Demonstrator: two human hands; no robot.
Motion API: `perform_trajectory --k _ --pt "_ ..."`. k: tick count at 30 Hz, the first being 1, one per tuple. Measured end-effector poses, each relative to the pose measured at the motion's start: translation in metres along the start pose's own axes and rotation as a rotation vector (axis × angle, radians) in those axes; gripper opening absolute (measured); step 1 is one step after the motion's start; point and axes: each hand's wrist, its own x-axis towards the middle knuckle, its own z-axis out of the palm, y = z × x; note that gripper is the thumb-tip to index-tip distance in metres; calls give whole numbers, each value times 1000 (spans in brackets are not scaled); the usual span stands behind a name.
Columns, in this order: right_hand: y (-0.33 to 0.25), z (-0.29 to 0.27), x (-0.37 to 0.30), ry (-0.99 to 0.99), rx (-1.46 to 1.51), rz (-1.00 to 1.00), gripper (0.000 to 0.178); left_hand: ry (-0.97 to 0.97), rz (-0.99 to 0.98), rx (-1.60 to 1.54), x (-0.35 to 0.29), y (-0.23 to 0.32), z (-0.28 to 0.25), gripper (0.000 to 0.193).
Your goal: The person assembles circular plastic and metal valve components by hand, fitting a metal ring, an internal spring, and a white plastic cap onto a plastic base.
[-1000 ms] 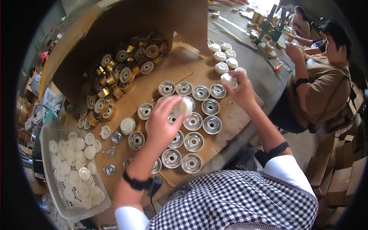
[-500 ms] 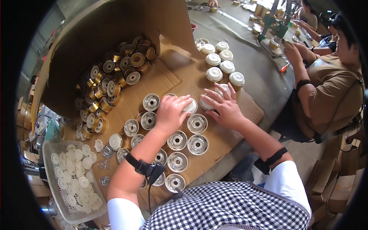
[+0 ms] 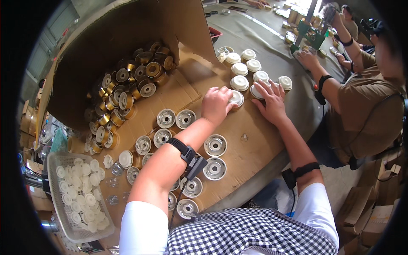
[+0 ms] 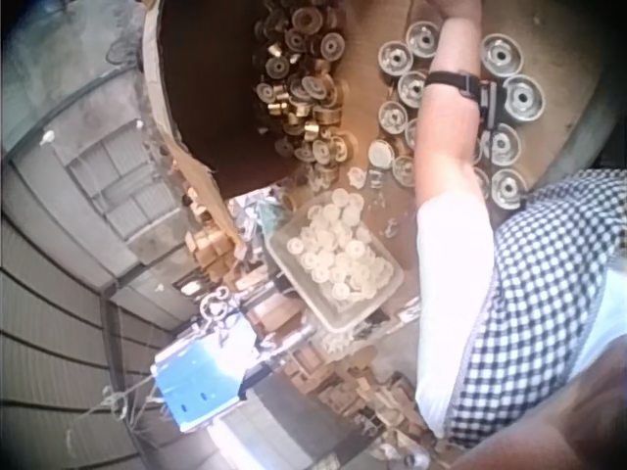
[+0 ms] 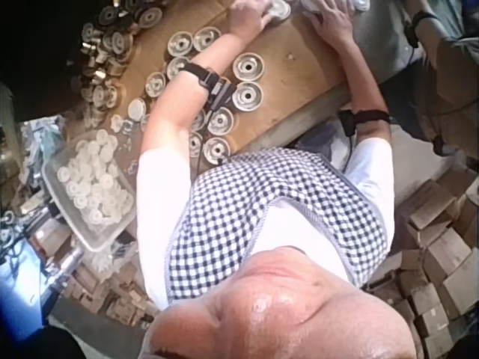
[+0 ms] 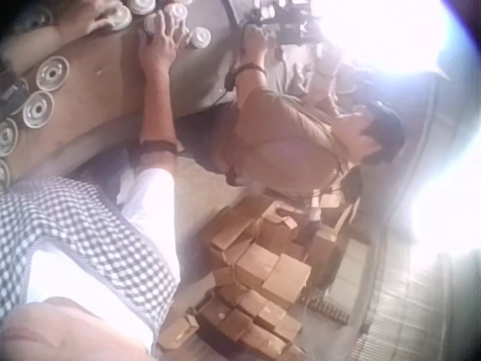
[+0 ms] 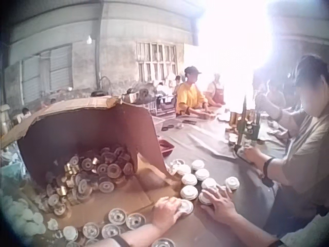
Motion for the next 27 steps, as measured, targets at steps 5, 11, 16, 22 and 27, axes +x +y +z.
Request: perform_trajectory --k 5,11,16,22,27 --pt "3 7 -1 72 -17 17 63 234 403 445 -12 -17 25 31" --pt "-7 15 9 47 -115 -24 70 -142 199 278 -1 -1 7 46" --pt "5 -7 1 34 -124 78 69 129 74 -65 -43 30 -57 54" --pt "-147 -35 16 232 278 -215 53 496 -236 -227 -249 -65 -193 37" --pt "-330 -38 57 -20 586 -617 35 379 -873 412 -419 -215 -245 53"
